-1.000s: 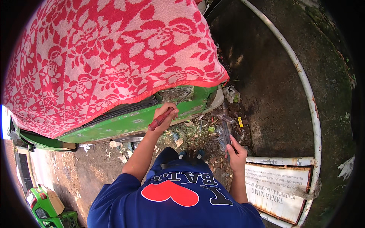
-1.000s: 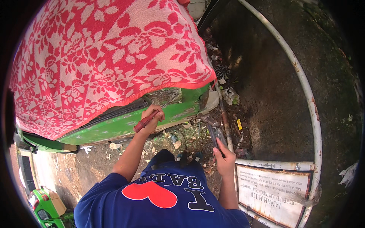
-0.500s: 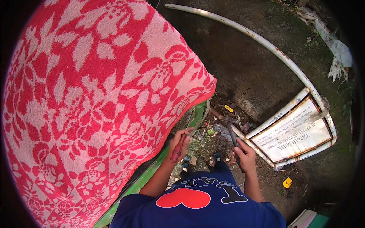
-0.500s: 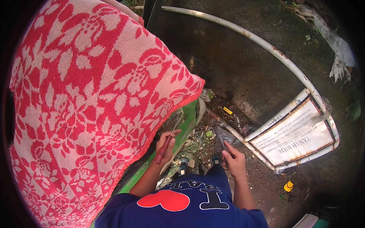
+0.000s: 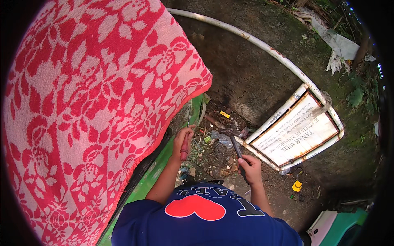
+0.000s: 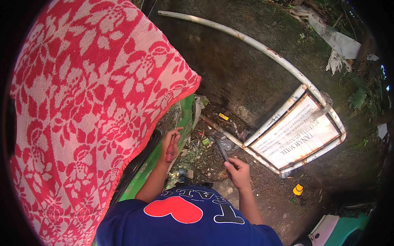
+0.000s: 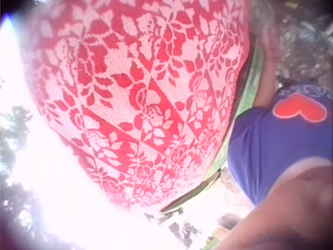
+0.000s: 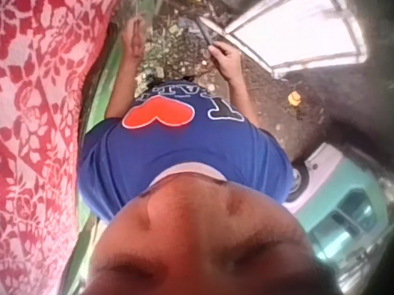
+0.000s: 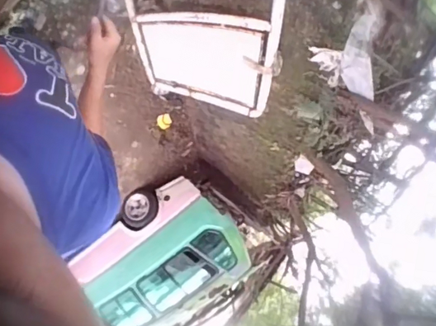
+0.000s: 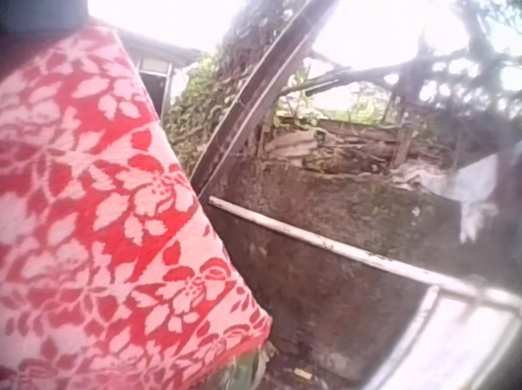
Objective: The person uses a hammer and a screwdriver to repeatedly strike and pry at a green metal frame covered by a red patterned cloth. The person adjusts the tools and repositions their hands while working on the same area of the frame.
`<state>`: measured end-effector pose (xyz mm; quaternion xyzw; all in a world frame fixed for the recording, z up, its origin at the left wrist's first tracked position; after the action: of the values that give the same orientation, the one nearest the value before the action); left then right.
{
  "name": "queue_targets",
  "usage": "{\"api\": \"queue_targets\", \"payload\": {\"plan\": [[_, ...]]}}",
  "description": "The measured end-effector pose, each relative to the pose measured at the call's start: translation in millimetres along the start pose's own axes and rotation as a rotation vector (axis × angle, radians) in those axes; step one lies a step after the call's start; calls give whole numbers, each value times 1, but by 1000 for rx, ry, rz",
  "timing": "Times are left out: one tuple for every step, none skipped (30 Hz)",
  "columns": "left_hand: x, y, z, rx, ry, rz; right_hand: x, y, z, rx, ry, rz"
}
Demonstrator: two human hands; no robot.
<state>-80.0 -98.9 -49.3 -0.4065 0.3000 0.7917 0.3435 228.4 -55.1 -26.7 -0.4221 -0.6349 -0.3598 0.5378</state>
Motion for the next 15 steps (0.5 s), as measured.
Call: {"api": "queue_targets", "payload": {"plan": [[6, 1, -2, -17, -27, -4, -2, 0, -3, 11, 12, 18], [12, 1, -3, -34, -53, -9, -4, 3, -5, 22, 25, 36], [21, 3, -6, -27, -71, 36, -9, 5, -8, 57, 4, 35], [25, 3, -7, -17, -30, 14, -11, 8, -13, 64, 6, 36], [29, 3, -8, -8, 11, -8, -12, 10, -18, 73, 7, 36], [29, 2, -8, -1, 25, -18, -14, 11, -21, 79, 12, 39], [29, 1, -8, 5, 41, -28, -15, 12, -22, 99, 19, 42], [27, 0, -5, -12, 19, -5, -17, 14, -22, 120, 27, 45], [19, -3, -3, -19, 3, 20, -23, 13, -25, 134, 25, 54], [13, -6, -3, -31, -11, 41, -17, 10, -28, 141, 40, 38], [6, -6, -3, -43, -37, 103, -16, 5, -32, 138, 49, 29], [3, -7, -2, -56, -49, 134, -13, 0, -34, 138, 66, 13], [1, -9, 0, -65, -63, 162, -7, -3, -37, 151, 123, -55], [-2, -12, 0, -75, -77, 190, -2, -7, -40, 164, 182, -122], [-2, -15, 1, -80, -49, 173, 4, -12, -41, 177, 243, -185]]}}
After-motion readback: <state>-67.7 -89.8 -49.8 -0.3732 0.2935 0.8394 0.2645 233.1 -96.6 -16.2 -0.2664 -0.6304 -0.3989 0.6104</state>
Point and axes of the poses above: each hand's wrist, its own z-axis towards the middle knuckle, its own y-axis out of the back of the hand, x = y × z, the point moved 7 cm from there along z, towards the middle knuckle, and after that the axes turned 1 degree about -z, right-handed, at the moved point
